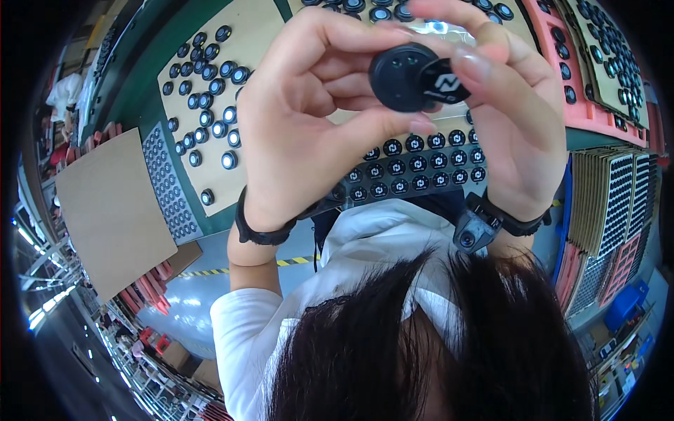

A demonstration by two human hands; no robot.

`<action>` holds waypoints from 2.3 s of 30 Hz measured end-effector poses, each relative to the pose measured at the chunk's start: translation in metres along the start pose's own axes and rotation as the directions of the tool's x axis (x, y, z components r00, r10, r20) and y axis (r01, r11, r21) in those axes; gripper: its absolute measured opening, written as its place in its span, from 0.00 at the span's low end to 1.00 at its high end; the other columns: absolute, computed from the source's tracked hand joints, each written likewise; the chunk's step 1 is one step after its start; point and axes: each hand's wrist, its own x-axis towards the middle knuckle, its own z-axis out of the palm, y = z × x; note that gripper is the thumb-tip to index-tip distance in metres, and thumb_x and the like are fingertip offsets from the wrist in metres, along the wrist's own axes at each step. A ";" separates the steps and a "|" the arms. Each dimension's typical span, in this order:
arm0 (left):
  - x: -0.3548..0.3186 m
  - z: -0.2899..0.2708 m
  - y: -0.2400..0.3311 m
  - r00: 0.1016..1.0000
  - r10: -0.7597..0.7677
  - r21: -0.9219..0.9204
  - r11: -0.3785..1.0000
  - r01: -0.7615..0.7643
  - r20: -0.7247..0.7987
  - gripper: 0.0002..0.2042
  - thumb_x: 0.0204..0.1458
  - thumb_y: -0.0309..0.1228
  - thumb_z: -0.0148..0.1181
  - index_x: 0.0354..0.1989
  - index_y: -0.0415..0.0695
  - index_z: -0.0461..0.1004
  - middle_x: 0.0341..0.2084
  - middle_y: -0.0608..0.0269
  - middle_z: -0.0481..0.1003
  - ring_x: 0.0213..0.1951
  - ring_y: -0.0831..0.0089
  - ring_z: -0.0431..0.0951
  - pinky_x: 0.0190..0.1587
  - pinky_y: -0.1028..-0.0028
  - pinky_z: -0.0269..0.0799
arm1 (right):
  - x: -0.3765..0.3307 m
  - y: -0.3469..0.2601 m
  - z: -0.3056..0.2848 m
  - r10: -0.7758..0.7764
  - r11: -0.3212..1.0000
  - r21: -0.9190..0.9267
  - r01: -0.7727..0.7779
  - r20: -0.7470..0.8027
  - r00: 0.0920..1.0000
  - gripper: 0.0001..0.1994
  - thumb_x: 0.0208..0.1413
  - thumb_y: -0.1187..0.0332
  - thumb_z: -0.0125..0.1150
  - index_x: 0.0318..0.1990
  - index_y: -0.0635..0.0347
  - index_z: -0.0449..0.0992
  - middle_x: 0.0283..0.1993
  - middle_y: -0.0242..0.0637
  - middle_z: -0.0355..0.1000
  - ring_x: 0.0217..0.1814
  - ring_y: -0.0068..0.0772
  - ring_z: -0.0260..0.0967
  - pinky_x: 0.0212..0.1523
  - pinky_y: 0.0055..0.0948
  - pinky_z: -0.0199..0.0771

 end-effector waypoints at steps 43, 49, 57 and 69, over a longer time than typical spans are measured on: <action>0.005 0.017 0.005 0.983 0.121 0.299 0.951 -0.075 -0.139 0.21 0.35 0.12 0.64 0.39 0.31 0.64 0.34 0.47 0.74 0.37 0.69 0.77 0.39 0.76 0.76 | 0.007 0.031 -0.024 -0.462 0.783 -0.377 0.495 0.179 0.868 0.06 0.43 0.83 0.60 0.28 0.66 0.69 0.47 0.47 0.65 0.49 0.34 0.65 0.44 0.25 0.72; -0.009 0.021 0.005 0.954 0.294 0.651 0.736 -0.184 -0.064 0.18 0.36 0.15 0.66 0.38 0.32 0.69 0.34 0.56 0.75 0.32 0.75 0.78 0.33 0.81 0.76 | -0.008 0.033 -0.005 -0.686 0.602 -0.394 0.695 0.190 0.702 0.24 0.40 0.82 0.63 0.45 0.64 0.59 0.57 0.51 0.53 0.50 0.39 0.67 0.39 0.24 0.75; 0.040 0.040 -0.018 0.923 -0.162 0.666 0.736 -0.123 0.350 0.18 0.41 0.16 0.57 0.44 0.42 0.72 0.31 0.56 0.76 0.32 0.74 0.79 0.32 0.76 0.75 | -0.024 0.032 -0.079 -0.657 0.622 -0.585 0.520 -0.029 0.754 0.41 0.41 0.75 0.66 0.61 0.64 0.46 0.65 0.43 0.46 0.59 0.39 0.58 0.56 0.35 0.61; 0.077 0.099 -0.183 0.688 -0.051 0.682 0.204 -0.702 0.723 0.21 0.45 0.32 0.57 0.48 0.38 0.66 0.46 0.48 0.67 0.50 0.53 0.66 0.50 0.66 0.64 | -0.058 0.008 -0.141 -0.662 0.691 -0.654 0.309 -0.400 0.633 0.25 0.50 0.78 0.57 0.56 0.64 0.56 0.56 0.40 0.59 0.52 0.31 0.62 0.49 0.25 0.66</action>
